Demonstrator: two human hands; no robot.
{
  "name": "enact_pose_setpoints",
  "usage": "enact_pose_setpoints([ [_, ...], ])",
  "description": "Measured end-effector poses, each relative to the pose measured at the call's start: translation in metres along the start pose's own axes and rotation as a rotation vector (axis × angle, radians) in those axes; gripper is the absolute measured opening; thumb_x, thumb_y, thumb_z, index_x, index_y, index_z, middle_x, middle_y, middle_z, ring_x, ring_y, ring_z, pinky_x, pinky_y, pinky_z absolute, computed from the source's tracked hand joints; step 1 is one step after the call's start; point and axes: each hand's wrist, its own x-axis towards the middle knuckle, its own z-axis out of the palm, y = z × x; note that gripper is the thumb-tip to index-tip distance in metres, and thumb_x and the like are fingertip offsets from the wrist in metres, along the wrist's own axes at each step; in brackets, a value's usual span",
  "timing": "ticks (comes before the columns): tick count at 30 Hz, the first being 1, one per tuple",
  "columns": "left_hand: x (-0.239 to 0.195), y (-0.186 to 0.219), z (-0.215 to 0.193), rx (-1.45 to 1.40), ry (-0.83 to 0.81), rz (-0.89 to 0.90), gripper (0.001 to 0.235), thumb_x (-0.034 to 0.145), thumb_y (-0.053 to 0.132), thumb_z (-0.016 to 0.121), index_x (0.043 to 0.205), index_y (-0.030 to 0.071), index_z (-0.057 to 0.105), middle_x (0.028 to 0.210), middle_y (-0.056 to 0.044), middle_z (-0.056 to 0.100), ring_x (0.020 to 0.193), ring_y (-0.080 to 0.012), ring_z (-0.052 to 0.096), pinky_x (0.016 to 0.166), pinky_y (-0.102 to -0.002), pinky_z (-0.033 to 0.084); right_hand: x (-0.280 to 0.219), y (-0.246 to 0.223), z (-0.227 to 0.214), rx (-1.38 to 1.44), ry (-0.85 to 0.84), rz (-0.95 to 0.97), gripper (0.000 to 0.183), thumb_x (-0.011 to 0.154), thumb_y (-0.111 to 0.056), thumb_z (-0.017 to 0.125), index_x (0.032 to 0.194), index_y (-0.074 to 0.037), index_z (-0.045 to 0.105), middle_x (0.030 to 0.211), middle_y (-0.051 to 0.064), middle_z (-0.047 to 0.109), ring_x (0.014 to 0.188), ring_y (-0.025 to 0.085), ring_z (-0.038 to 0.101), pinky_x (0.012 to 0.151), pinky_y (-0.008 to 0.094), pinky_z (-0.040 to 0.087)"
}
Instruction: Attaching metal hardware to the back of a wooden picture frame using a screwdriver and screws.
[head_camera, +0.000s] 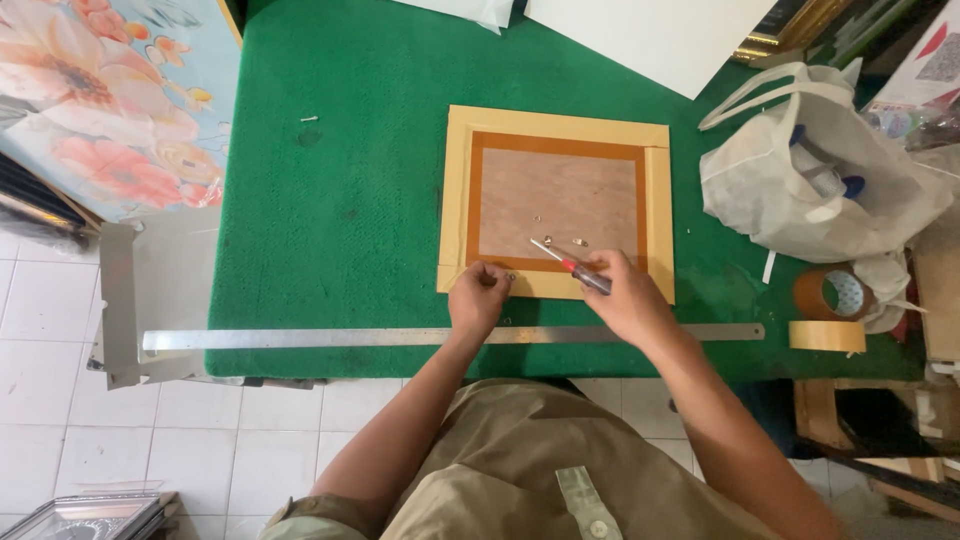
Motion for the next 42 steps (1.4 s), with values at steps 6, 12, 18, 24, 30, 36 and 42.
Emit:
enact_pose_setpoints([
  [6, 0.021, -0.006, 0.01, 0.147, -0.147, 0.044, 0.011, 0.069, 0.028, 0.066, 0.079, 0.025, 0.068, 0.062, 0.006, 0.066, 0.066, -0.0157, 0.066, 0.063, -0.025, 0.048, -0.016, -0.012, -0.031, -0.229, 0.063, -0.188, 0.023, 0.071, -0.016, 0.064, 0.094, -0.013, 0.066, 0.089, 0.01, 0.067, 0.088, 0.032, 0.062, 0.073, 0.039, 0.051],
  [12, 0.011, 0.012, -0.003, 0.149, -0.275, -0.009, 0.016, 0.067, 0.025, 0.065, 0.082, 0.023, 0.069, 0.063, 0.006, 0.066, 0.058, -0.0084, 0.065, 0.064, -0.019, 0.047, -0.018, -0.021, -0.029, -0.269, 0.067, -0.248, 0.022, 0.074, -0.014, 0.064, 0.095, -0.013, 0.068, 0.087, 0.009, 0.066, 0.085, 0.027, 0.063, 0.07, 0.034, 0.052],
  [18, 0.016, 0.004, 0.003, 0.226, -0.266, 0.019, 0.015, 0.067, 0.029, 0.064, 0.08, 0.026, 0.069, 0.055, 0.007, 0.064, 0.068, -0.0136, 0.066, 0.069, -0.025, 0.049, -0.017, -0.025, -0.022, -0.315, 0.031, -0.293, 0.022, 0.073, -0.014, 0.065, 0.095, -0.013, 0.068, 0.084, 0.009, 0.066, 0.081, 0.027, 0.063, 0.068, 0.036, 0.052],
  [24, 0.024, -0.004, 0.007, 0.274, -0.236, 0.036, 0.014, 0.066, 0.03, 0.064, 0.079, 0.027, 0.069, 0.056, 0.007, 0.064, 0.071, -0.0174, 0.066, 0.071, -0.028, 0.05, -0.021, -0.033, -0.02, -0.325, 0.039, -0.322, 0.021, 0.073, -0.014, 0.064, 0.093, -0.014, 0.069, 0.083, 0.01, 0.066, 0.081, 0.029, 0.063, 0.07, 0.038, 0.052],
  [30, 0.017, 0.002, 0.005, 0.293, -0.204, 0.052, 0.013, 0.065, 0.03, 0.063, 0.077, 0.027, 0.069, 0.058, 0.007, 0.064, 0.074, -0.0196, 0.065, 0.072, -0.03, 0.05, -0.018, -0.031, -0.019, -0.36, 0.04, -0.343, 0.021, 0.072, -0.017, 0.065, 0.092, -0.015, 0.068, 0.082, 0.009, 0.065, 0.081, 0.029, 0.063, 0.069, 0.039, 0.052],
  [36, 0.02, 0.001, 0.005, 0.323, -0.223, 0.012, 0.013, 0.064, 0.032, 0.063, 0.076, 0.031, 0.068, 0.058, 0.011, 0.063, 0.075, -0.0154, 0.065, 0.074, -0.03, 0.051, -0.018, -0.031, -0.02, -0.356, 0.018, -0.363, 0.02, 0.072, -0.012, 0.064, 0.092, -0.014, 0.069, 0.082, 0.008, 0.065, 0.079, 0.027, 0.063, 0.067, 0.036, 0.052],
  [42, 0.019, 0.004, 0.009, 0.41, -0.227, 0.065, 0.015, 0.069, 0.03, 0.063, 0.083, 0.028, 0.069, 0.074, 0.005, 0.068, 0.084, -0.0238, 0.064, 0.076, -0.036, 0.05, -0.021, -0.046, -0.025, -0.393, -0.02, -0.471, 0.02, 0.073, -0.005, 0.062, 0.091, -0.011, 0.068, 0.083, 0.01, 0.065, 0.078, 0.028, 0.064, 0.067, 0.036, 0.052],
])
